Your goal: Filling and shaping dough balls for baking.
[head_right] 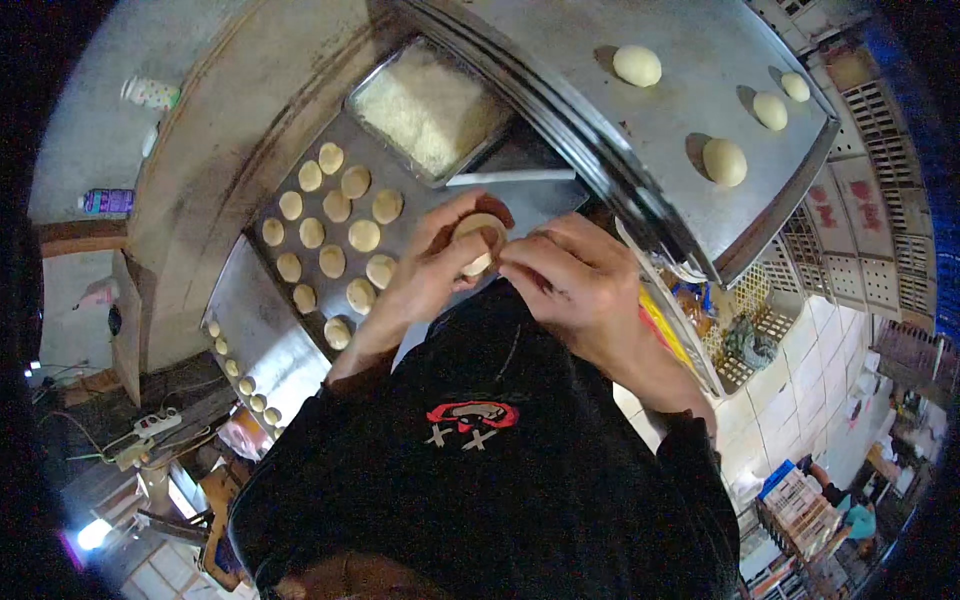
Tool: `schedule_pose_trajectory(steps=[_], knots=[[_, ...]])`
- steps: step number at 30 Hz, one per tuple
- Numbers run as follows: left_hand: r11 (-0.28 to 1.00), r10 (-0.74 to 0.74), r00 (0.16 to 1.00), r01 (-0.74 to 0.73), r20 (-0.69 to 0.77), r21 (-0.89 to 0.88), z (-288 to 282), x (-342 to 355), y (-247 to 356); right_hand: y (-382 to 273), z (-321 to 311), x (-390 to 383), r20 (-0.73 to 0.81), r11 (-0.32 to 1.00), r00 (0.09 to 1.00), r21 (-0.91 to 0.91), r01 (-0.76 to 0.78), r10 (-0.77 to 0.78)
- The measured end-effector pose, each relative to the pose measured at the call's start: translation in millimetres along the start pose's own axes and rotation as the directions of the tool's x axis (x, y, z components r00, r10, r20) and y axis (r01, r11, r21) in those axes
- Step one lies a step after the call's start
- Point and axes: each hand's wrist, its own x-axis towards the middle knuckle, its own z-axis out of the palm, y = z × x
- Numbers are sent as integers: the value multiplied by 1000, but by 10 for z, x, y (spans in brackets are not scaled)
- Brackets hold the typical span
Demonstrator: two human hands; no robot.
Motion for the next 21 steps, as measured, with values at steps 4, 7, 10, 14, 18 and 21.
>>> schedule_pose_trajectory(steps=[4,7,10,14,18,21], knots=[[866,384,906,-286,-179,411,78,784,224,63,-87,-10,-284,985,947,-45,-168,149],[515,703,707,-431,-79,741,97,1611,328,114,-121,-46,-253,983,953,-38,-179,164],[383,751,660,-394,-33,835,101,2298,389,187,-145,-50,-201,987,968,-20,-160,153],[335,611,790,-312,46,889,95,2808,256,327,-229,-80,-246,975,946,-15,-220,210],[155,284,958,-87,40,984,132,2617,350,437,-213,-40,-230,976,949,1,-219,213],[210,782,623,-282,12,936,80,2245,349,472,-131,5,-167,970,955,63,-237,244]])
